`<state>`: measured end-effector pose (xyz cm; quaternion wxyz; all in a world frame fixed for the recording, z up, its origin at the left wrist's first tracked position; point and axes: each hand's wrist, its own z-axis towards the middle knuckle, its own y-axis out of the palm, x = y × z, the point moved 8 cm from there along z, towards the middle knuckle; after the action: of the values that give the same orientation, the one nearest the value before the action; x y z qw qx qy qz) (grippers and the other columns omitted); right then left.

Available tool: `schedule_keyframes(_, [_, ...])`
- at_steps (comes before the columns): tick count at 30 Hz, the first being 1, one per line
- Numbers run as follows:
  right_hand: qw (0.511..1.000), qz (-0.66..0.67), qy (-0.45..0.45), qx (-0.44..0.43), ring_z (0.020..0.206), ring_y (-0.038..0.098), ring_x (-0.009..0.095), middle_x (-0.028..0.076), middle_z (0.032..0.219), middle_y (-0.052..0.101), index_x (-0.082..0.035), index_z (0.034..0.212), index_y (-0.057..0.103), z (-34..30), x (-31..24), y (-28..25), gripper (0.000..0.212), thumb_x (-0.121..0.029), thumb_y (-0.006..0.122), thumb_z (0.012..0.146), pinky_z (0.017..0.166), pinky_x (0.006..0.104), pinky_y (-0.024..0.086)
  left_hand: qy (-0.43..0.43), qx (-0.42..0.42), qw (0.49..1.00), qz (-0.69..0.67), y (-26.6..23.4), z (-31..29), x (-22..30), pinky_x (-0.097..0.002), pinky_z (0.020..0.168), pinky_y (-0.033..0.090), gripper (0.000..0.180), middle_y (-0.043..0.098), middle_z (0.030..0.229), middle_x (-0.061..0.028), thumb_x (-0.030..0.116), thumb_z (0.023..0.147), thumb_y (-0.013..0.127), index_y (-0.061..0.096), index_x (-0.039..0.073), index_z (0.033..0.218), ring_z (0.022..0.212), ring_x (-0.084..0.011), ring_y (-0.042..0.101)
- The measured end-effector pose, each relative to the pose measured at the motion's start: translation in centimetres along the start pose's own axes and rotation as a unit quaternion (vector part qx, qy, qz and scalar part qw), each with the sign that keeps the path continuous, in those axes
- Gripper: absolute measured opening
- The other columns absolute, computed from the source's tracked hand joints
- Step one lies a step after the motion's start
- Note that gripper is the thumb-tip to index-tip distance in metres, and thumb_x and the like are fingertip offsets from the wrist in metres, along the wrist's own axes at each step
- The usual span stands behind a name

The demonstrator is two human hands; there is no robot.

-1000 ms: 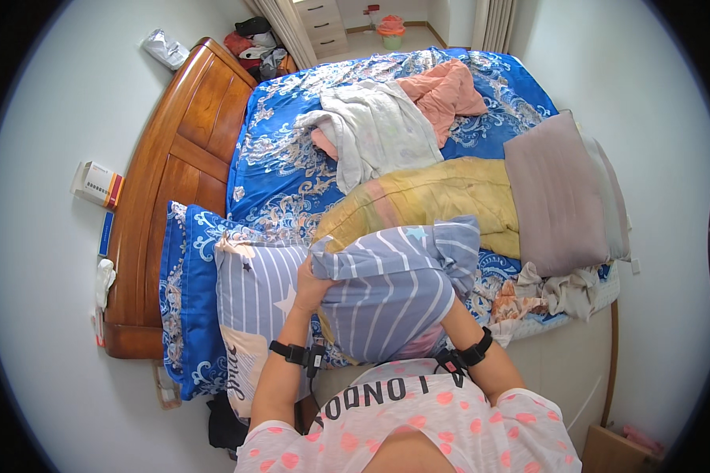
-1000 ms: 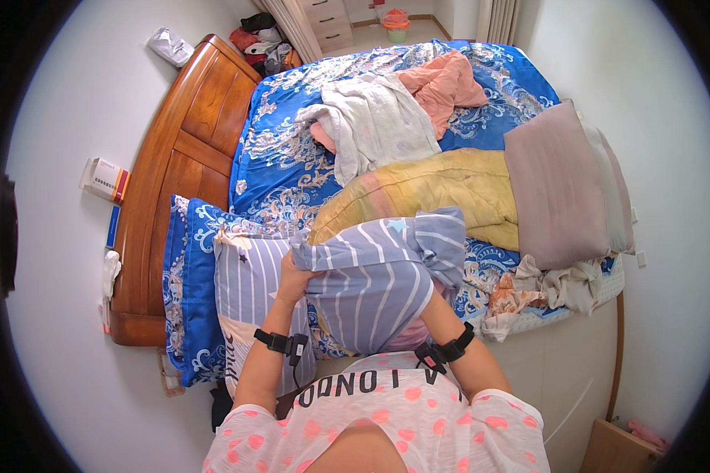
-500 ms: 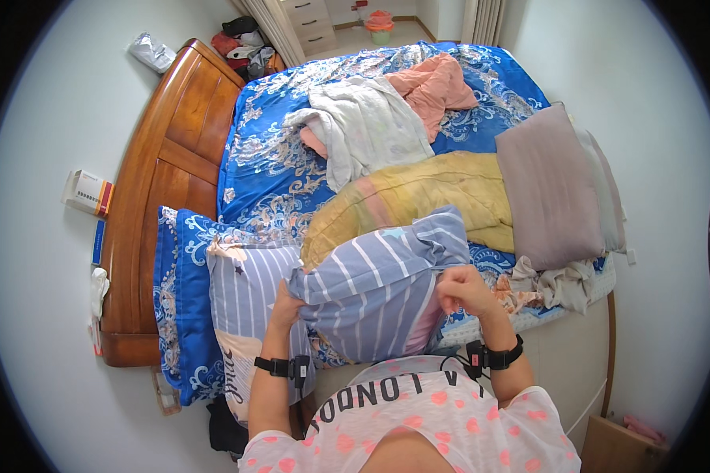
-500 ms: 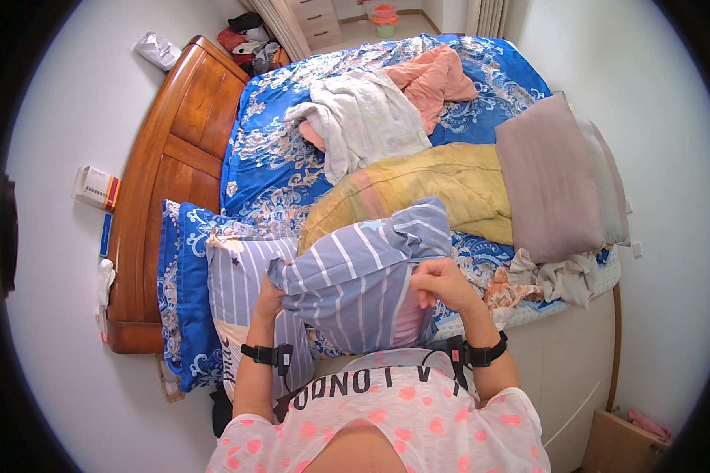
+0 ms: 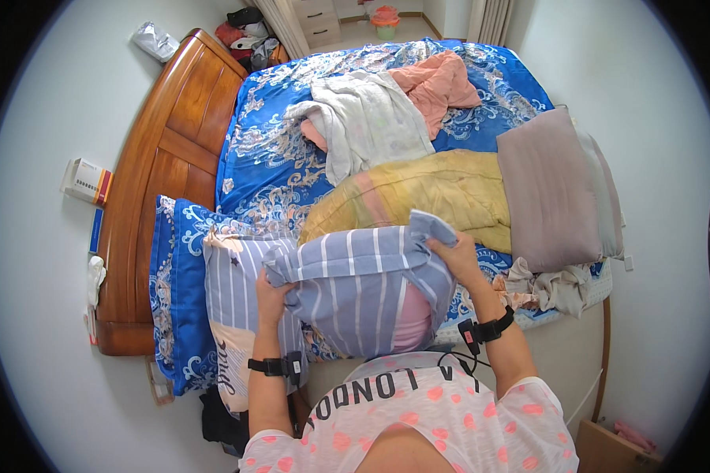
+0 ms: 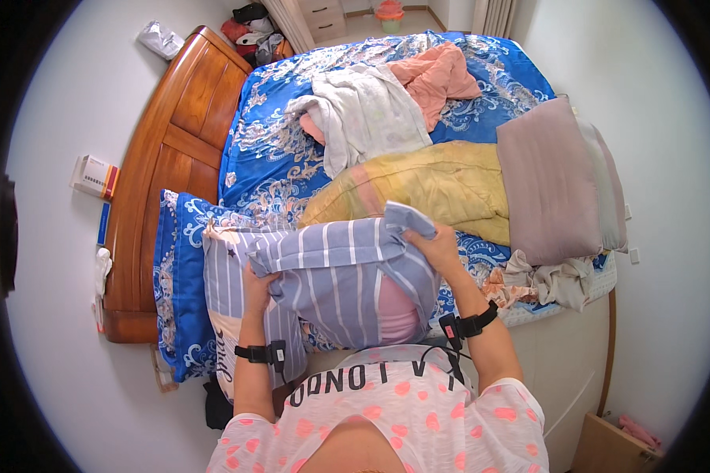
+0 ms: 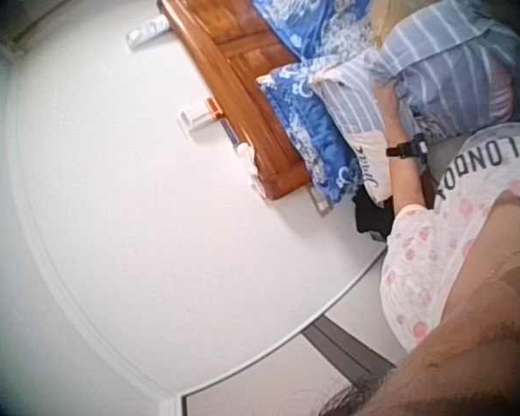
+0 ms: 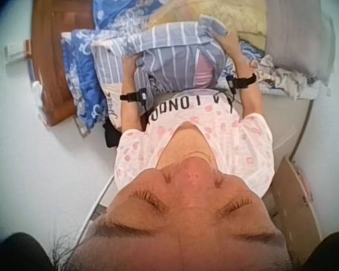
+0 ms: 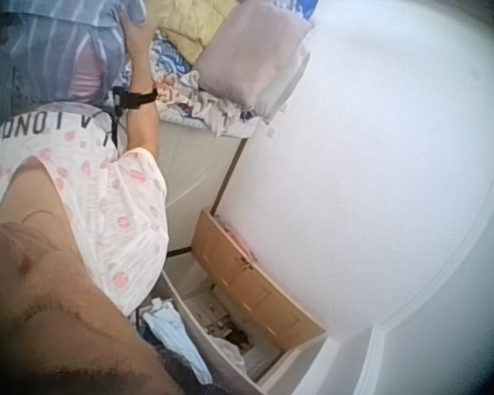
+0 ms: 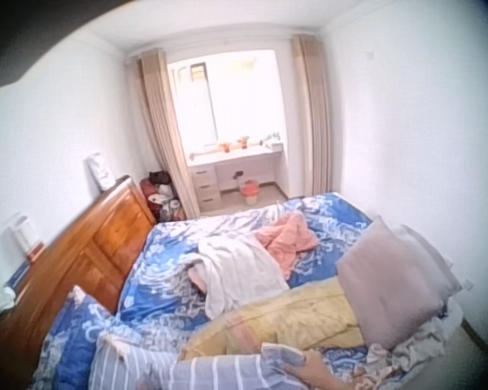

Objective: The person puts pillowcases onto several pillows by hand, pulling the fabric over each pillow and smoothing it out on a bed.

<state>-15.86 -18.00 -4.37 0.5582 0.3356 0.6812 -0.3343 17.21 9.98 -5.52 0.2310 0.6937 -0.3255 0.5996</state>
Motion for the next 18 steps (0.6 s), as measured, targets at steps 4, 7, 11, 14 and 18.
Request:
schedule_keyframes(4, [0.998, 0.053, -0.021, 0.042, 0.074, 0.06, 0.007, 0.002, 0.084, 0.071, 0.002, 0.099, 0.073, 1.2, -0.5, -1.0, 0.029, -0.023, 0.075, 0.084, 0.067, 0.0243, 0.049, 0.052, 0.057, 0.997, 0.005, 0.4, 0.3, 1.6, -0.0325, 0.086, 0.052, 0.053, 0.067, 0.104, -0.0085, -0.01, 0.066, 0.074, 0.056, 0.0, 0.115, 0.095, -0.0186, 0.065])
schedule_keyframes(7, [0.99, 0.136, 0.025, 0.004, 0.072, 0.059, 0.007, 0.001, 0.084, 0.069, 0.002, 0.099, 0.071, 1.1, 0.3, 0.7, 0.03, -0.026, 0.072, 0.088, 0.065, 0.0244, 0.048, 0.081, 0.07, 0.994, 0.019, 0.5, 0.5, 2.8, -0.0334, 0.094, 0.047, 0.069, 0.058, 0.121, -0.0116, -0.008, 0.068, 0.073, 0.044, 0.0, 0.13, 0.109, -0.0206, 0.058])
schedule_keyframes(11, [0.974, 0.198, 0.07, -0.079, 0.074, 0.059, 0.007, 0.001, 0.089, 0.069, 0.003, 0.104, 0.07, 0.7, 0.7, 1.4, 0.031, -0.026, 0.07, 0.091, 0.066, 0.0237, 0.049, 0.371, 0.133, 0.856, 0.334, 6.8, -2.7, 12.8, -0.0471, 0.118, 0.015, 0.097, 0.028, 0.151, -0.0226, 0.014, 0.068, 0.076, 0.023, 0.004, 0.149, 0.141, -0.0345, 0.029])
schedule_keyframes(14, [0.966, 0.202, 0.077, -0.144, 0.077, 0.06, 0.007, 0.002, 0.092, 0.069, 0.003, 0.105, 0.069, -0.2, -0.8, 3.2, 0.032, -0.025, 0.07, 0.091, 0.068, 0.0231, 0.049, 0.453, -0.001, 0.814, 0.363, 12.0, -4.6, 16.6, -0.0526, 0.118, 0.007, 0.1, 0.034, 0.15, -0.0207, 0.031, 0.067, 0.08, 0.028, 0.002, 0.147, 0.139, -0.0378, 0.033])
schedule_keyframes(18, [0.965, 0.194, 0.041, -0.172, 0.079, 0.062, 0.008, 0.003, 0.093, 0.069, 0.002, 0.106, 0.069, -0.5, -1.6, 3.0, 0.031, -0.024, 0.069, 0.091, 0.071, 0.0233, 0.05, 0.387, -0.162, 0.78, 0.465, 15.6, -2.1, 15.1, -0.0598, 0.115, 0.015, 0.089, 0.059, 0.125, -0.0159, 0.043, 0.061, 0.084, 0.05, 0.005, 0.134, 0.125, -0.0322, 0.05])
